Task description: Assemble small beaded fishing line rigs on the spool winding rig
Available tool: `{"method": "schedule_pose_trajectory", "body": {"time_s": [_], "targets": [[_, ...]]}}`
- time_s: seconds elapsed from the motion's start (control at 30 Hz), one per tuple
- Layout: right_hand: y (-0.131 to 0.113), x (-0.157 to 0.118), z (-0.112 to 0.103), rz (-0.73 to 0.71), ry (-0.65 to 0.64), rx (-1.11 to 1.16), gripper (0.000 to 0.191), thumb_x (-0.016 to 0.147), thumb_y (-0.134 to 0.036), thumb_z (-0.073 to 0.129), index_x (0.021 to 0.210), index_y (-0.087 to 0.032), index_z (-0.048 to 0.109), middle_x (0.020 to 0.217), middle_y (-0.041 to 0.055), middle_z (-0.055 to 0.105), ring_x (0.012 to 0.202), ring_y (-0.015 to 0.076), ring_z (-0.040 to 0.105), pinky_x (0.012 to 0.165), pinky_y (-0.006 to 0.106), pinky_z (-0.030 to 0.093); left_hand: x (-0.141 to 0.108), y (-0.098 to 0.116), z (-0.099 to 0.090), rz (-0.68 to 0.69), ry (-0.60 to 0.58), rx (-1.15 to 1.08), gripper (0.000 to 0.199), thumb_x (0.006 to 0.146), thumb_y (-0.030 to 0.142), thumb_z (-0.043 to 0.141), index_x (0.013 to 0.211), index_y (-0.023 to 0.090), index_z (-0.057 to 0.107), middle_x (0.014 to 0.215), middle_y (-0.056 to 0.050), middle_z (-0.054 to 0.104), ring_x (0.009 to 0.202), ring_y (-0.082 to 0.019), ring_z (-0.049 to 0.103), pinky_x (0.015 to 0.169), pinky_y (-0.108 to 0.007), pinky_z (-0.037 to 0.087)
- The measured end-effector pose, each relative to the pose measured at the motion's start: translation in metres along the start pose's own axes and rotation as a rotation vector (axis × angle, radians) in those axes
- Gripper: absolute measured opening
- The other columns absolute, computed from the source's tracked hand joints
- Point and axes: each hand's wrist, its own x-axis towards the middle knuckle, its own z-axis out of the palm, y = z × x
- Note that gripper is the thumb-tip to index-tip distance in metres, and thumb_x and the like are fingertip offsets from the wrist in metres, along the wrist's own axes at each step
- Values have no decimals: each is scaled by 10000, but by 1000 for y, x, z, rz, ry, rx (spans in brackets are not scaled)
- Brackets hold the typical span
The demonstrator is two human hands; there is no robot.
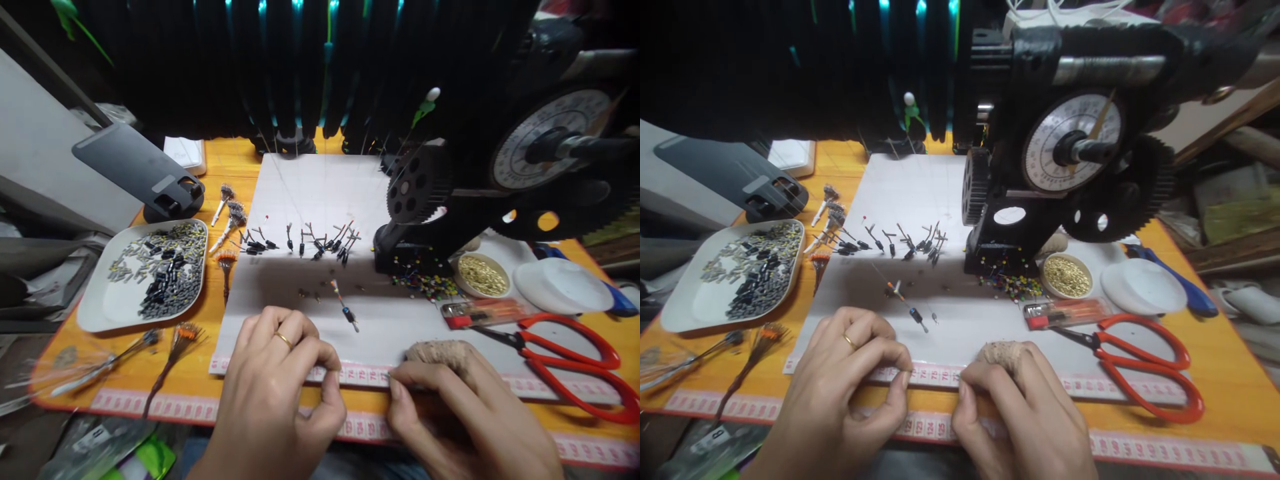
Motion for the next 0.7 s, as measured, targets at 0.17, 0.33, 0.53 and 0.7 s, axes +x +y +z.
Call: {"method": "schedule_pose_trajectory", "body": {"time_s": [0.17, 0.33, 0.53, 0.7], "targets": [[-4, 12, 8, 45, 108, 37, 97, 872, -268, 635, 785, -237, 663, 785, 46, 610, 722, 212, 638, 594, 309, 529, -1, 1, 0, -8, -10, 1, 161, 716, 4, 640, 730, 164, 629, 759, -38, 620, 785, -223, 521, 713, -385, 365], [-4, 12, 6, 49, 122, 76, 75, 861, -241, 636, 789, -228, 654, 788, 46, 610, 729, 213, 633, 608, 314, 531, 0, 1, -3, -6, -36, -24, 141, 733, 13, 636, 739, 154, 645, 769, -54, 625, 790, -237, 520, 699, -392, 364], [-6, -1, -6, 22, 60, 184, 153, 853, -70, 595, 873, -221, 579, 793, 17, 592, 726, 168, 617, 617, 265, 518, -7, 5, -8, 78, 28, -85, 173, 793, 19, 630, 822, 189, 645, 820, -38, 602, 839, -214, 532, 726, -352, 438], [-19, -11, -3, 399, -47, 956, 87, 972, -226, 563, 887, -239, 568, 872, 4, 647, 553, 84, 612, 471, 187, 489, -32, 15, -3, 195, 120, -223, 257, 779, -44, 560, 857, 200, 576, 759, -9, 579, 760, -163, 538, 692, -291, 461]]}}
